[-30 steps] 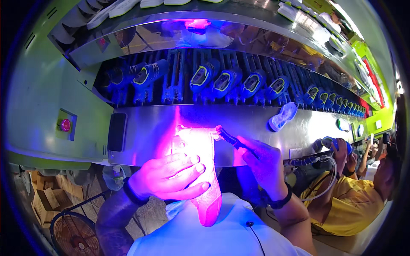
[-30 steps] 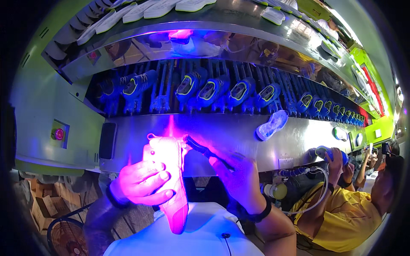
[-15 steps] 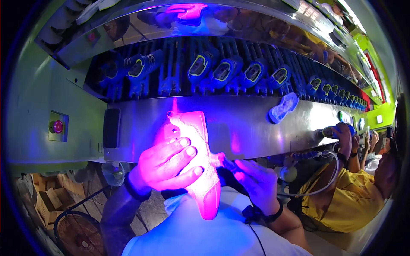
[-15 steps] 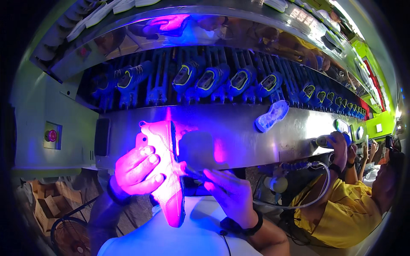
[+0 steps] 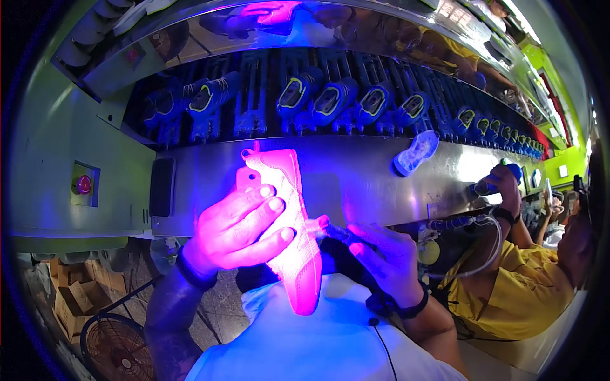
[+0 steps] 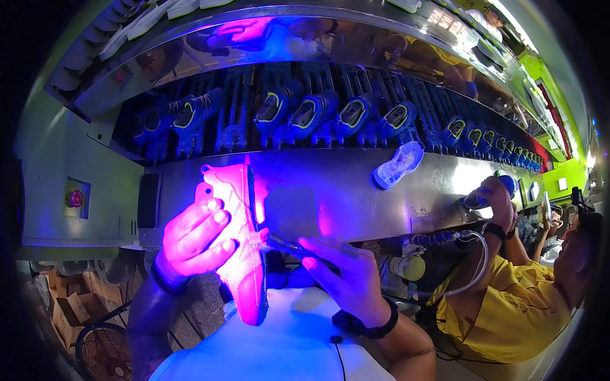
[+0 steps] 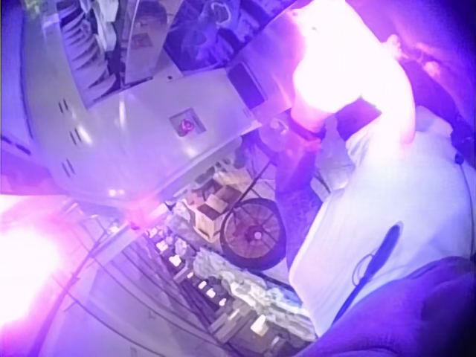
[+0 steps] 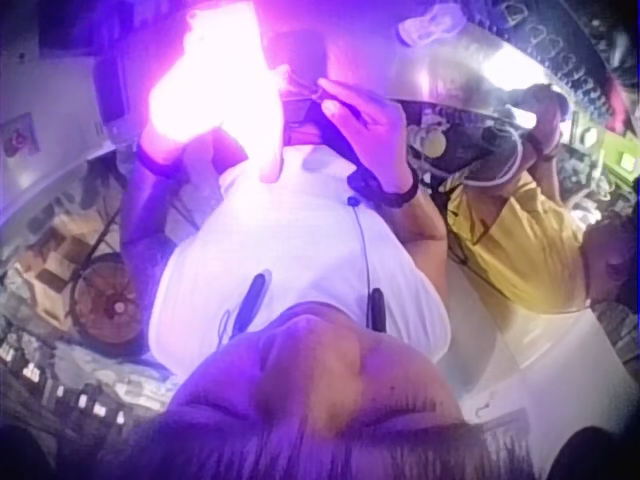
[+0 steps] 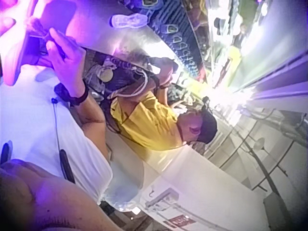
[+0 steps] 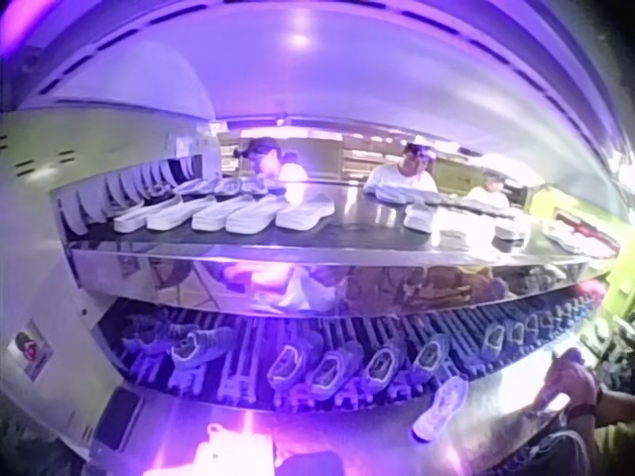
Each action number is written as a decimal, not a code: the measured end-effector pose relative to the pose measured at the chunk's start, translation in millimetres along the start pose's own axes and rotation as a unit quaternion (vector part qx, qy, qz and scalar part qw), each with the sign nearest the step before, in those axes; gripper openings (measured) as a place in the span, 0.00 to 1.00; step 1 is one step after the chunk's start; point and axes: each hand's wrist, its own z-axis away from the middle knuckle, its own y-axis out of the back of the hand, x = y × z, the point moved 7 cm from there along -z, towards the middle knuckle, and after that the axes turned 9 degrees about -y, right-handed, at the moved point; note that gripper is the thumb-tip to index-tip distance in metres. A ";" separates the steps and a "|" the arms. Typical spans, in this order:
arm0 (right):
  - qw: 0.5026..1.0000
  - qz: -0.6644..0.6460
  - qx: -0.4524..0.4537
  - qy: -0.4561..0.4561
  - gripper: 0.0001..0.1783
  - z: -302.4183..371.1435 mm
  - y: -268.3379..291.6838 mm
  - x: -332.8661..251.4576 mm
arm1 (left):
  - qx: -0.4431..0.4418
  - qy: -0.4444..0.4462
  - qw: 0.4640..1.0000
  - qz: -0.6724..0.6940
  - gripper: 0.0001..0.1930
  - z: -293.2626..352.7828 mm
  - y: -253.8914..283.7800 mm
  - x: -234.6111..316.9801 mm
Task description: Apply glue to shoe parts on an assembly line.
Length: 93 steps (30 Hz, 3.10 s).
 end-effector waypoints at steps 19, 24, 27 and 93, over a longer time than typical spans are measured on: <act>0.999 0.020 0.024 -0.013 0.19 3.3 -6.8 -11.8 | -0.008 0.277 0.958 0.069 0.36 25.8 -8.8 -37.1; 0.990 0.097 0.086 0.057 0.20 1.9 -10.9 -22.4 | 0.031 0.331 0.938 0.098 0.38 31.7 -16.7 -36.8; 0.982 0.102 0.120 0.107 0.20 1.2 -9.9 -22.1 | 0.034 0.347 0.930 0.118 0.38 36.0 -20.3 -36.4; 0.998 0.029 -0.028 -0.043 0.19 -19.0 -68.0 15.9 | 0.113 0.612 0.660 0.421 0.42 117.3 -25.4 -41.5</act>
